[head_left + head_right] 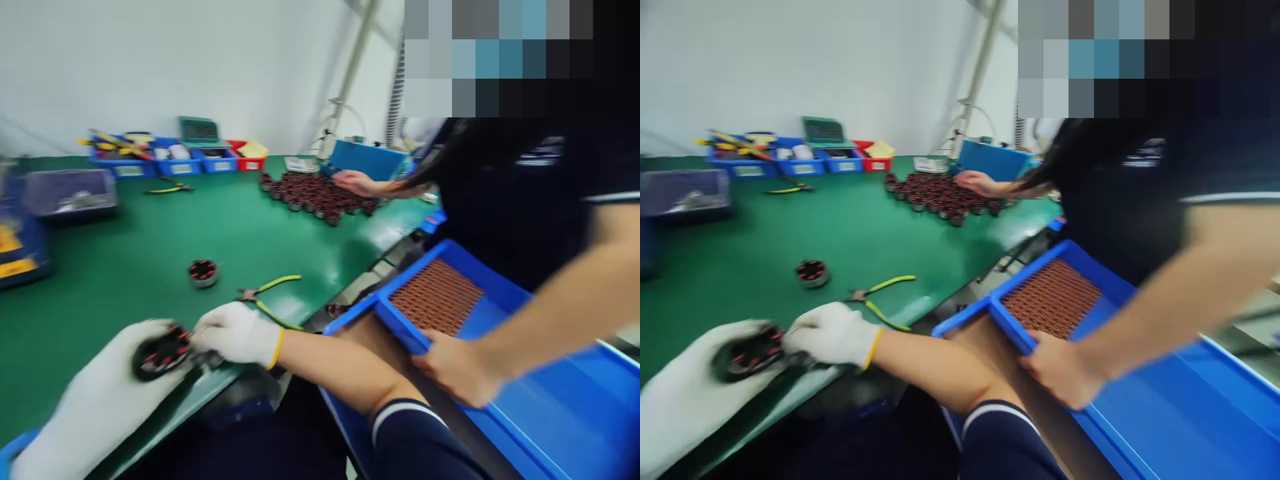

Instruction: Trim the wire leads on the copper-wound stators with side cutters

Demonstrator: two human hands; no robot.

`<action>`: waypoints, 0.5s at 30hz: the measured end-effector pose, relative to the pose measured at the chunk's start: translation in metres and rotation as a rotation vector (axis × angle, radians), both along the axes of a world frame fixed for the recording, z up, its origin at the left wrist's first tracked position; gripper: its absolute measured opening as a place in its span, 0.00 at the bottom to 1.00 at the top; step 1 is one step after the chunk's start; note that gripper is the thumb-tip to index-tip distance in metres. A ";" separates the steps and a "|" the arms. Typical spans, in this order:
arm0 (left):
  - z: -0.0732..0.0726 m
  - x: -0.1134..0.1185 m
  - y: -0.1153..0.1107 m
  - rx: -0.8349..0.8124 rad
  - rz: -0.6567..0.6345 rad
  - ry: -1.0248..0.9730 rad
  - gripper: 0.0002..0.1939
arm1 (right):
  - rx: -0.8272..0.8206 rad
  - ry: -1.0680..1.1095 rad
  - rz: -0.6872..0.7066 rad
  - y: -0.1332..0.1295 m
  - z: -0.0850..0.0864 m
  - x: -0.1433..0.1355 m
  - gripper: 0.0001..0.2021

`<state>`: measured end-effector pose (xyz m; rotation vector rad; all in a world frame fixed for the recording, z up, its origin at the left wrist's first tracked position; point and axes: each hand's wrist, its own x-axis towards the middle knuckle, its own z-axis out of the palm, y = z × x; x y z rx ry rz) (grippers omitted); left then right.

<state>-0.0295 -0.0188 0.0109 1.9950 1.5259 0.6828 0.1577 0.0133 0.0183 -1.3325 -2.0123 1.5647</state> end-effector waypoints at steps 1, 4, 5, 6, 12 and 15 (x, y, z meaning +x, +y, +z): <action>-0.001 -0.003 -0.002 -0.042 0.035 0.067 0.20 | 0.188 -0.110 0.072 -0.001 -0.001 0.003 0.11; -0.006 -0.007 -0.001 0.007 0.022 0.157 0.31 | 0.700 -0.312 0.165 0.002 0.001 0.010 0.16; -0.008 -0.008 0.000 0.028 0.007 0.163 0.37 | 0.826 -0.323 0.201 0.004 0.002 0.010 0.20; -0.008 -0.009 0.000 0.050 0.001 0.154 0.41 | 0.922 -0.337 0.243 0.004 0.002 0.009 0.23; -0.006 -0.012 -0.001 0.050 -0.100 0.048 0.30 | 1.092 -0.612 0.464 0.000 0.001 -0.013 0.10; -0.003 -0.013 0.001 0.038 -0.150 0.084 0.23 | 1.080 -0.674 0.511 0.004 0.006 -0.008 0.10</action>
